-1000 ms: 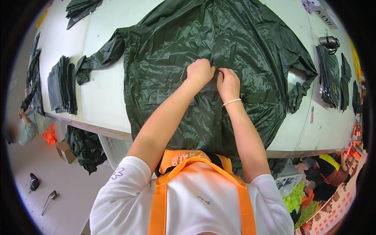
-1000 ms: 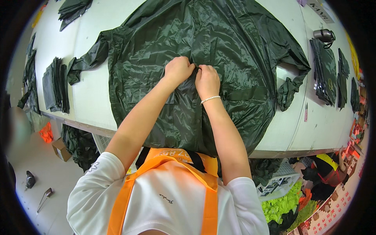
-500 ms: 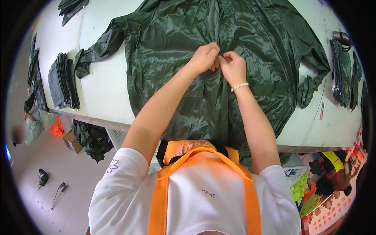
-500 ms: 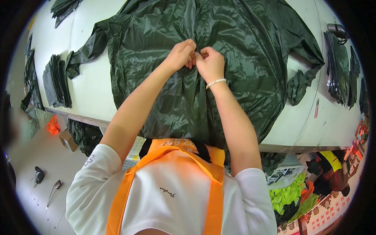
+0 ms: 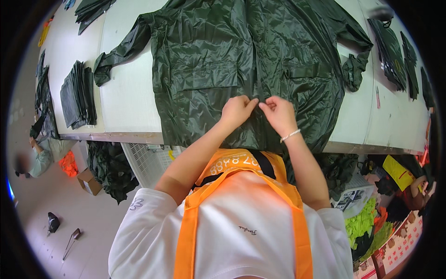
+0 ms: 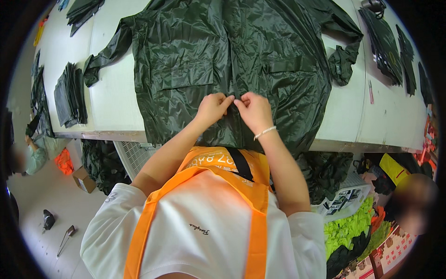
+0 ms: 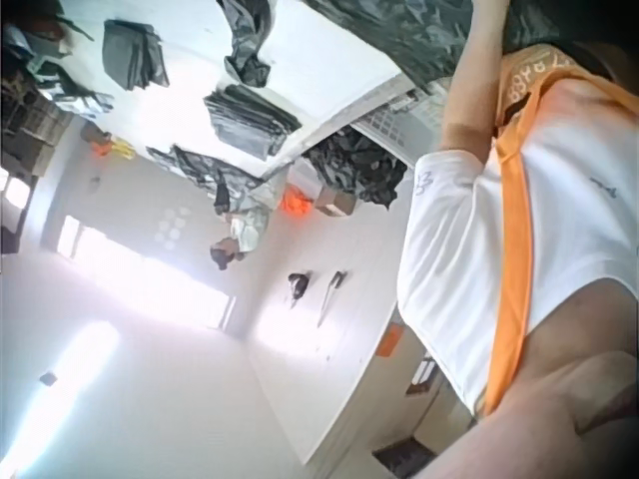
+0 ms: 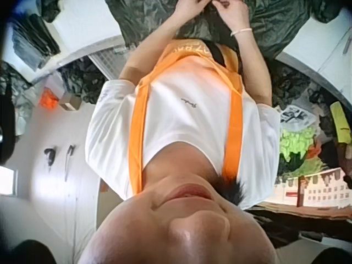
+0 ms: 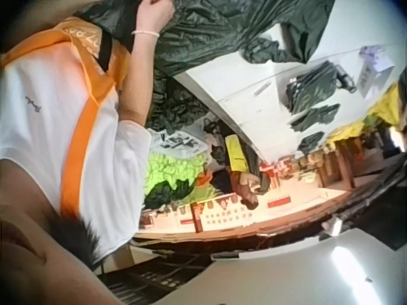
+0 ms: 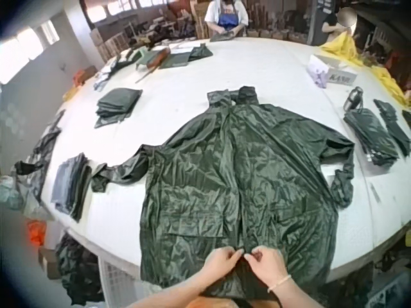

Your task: The person folds a dark green jacket on a white table. They smooth the fabric, fold the sleeves inward, fold the sides toward the center, and then fold the jacket in half. The person repeats this process with another jacket.

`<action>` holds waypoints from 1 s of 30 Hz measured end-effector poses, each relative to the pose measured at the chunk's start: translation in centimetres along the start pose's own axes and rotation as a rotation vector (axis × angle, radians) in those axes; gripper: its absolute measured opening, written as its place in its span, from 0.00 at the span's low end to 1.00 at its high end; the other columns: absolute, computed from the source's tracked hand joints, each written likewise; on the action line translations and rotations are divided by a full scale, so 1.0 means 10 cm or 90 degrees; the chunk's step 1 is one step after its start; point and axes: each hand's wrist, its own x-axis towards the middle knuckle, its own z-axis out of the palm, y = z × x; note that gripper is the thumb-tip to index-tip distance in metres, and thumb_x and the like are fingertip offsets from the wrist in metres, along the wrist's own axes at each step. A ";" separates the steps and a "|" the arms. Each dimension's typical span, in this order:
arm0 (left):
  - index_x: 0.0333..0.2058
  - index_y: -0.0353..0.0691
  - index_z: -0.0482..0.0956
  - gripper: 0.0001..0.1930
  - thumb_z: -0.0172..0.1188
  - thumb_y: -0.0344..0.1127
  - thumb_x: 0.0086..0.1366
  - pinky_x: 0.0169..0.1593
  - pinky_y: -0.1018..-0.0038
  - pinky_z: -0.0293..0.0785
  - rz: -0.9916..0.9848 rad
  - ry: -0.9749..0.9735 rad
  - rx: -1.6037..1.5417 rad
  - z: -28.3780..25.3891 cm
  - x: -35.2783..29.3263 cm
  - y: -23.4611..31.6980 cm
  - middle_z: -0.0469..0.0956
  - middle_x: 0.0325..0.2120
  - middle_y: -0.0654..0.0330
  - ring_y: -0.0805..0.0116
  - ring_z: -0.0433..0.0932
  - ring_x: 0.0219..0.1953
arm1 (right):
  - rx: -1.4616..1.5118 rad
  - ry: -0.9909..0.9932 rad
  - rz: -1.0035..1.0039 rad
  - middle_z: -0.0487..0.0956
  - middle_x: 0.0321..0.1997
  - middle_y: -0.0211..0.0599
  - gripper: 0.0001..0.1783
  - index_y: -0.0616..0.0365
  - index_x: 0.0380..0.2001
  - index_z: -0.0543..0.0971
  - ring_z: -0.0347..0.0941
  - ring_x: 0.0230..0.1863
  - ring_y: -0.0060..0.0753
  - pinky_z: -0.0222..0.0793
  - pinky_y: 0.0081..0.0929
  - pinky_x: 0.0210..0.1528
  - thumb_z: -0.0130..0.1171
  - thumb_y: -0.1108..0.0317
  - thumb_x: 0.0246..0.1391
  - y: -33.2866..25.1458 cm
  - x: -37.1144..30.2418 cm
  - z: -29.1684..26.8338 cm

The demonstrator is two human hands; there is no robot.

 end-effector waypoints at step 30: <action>0.35 0.35 0.66 0.10 0.47 0.38 0.66 0.29 0.65 0.70 0.147 0.046 -0.260 0.00 -0.28 -0.08 0.75 0.19 0.51 0.55 0.75 0.22 | 0.017 -0.029 -0.164 0.71 0.17 0.46 0.10 0.62 0.29 0.68 0.68 0.19 0.43 0.60 0.35 0.22 0.54 0.67 0.57 0.09 -0.17 0.34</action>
